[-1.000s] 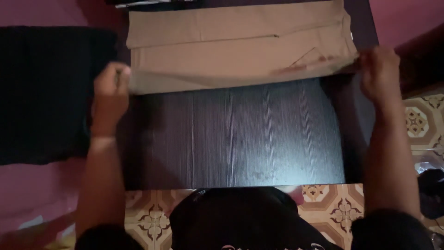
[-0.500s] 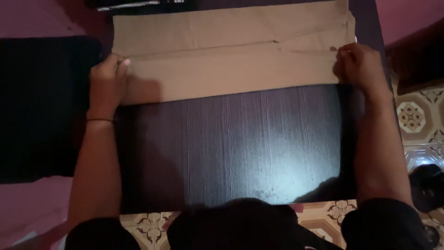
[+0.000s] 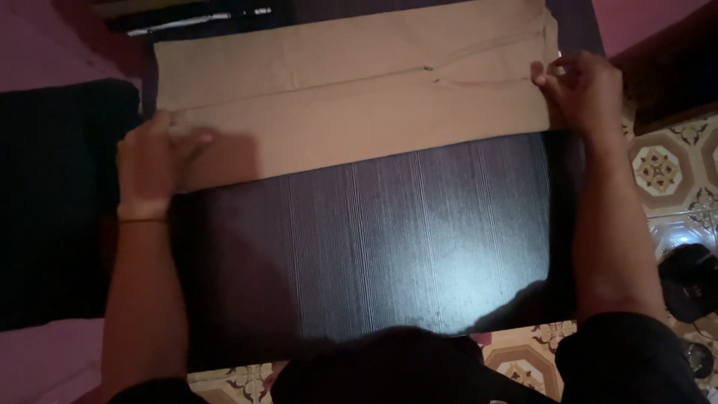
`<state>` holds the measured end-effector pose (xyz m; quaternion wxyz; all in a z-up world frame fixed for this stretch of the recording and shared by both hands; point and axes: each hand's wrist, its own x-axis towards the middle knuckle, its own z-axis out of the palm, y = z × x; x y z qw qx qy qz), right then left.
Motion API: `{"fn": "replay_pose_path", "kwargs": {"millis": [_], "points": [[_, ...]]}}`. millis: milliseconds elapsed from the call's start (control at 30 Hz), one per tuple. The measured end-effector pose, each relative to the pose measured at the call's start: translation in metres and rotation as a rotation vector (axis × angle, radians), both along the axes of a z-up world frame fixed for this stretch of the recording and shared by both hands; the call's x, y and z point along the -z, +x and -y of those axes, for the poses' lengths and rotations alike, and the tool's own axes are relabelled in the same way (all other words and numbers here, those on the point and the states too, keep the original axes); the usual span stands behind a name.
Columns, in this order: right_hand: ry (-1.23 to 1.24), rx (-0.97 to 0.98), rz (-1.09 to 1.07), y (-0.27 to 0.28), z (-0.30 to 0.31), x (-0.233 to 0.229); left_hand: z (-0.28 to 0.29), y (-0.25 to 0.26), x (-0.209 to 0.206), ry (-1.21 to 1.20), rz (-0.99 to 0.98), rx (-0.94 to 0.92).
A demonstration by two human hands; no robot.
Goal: Folding a tan t-shirt on a dark table and placing it on a stack of folded laundry.
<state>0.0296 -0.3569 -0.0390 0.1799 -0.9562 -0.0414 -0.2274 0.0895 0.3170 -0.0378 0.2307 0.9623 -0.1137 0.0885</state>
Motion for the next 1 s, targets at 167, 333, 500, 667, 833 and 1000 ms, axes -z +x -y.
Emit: {"fn": "replay_pose_path", "kwargs": {"millis": [167, 333, 500, 667, 833, 1000], "points": [[-0.217, 0.046, 0.042, -0.007, -0.002, 0.011, -0.004, -0.007, -0.01, 0.213, 0.164, 0.034], [-0.466, 0.256, 0.161, -0.008, -0.011, 0.008, -0.002, -0.001, 0.017, 0.508, 0.382, -0.135], [-0.486, 0.298, 0.375, 0.001, -0.005, 0.017, 0.049, -0.018, -0.016, 0.373, 0.348, -0.156], [-0.25, -0.11, 0.11, -0.007, -0.105, -0.015, 0.101, -0.023, -0.002, 0.199, 0.352, 0.158], [-0.104, -0.203, 0.117, -0.012, -0.139, -0.029, 0.134, -0.032, 0.0, 0.058, 0.354, 0.247], [-0.052, -0.158, 0.054, -0.014, -0.122, -0.016, 0.131, -0.034, 0.009, 0.018, 0.235, 0.226]]}}
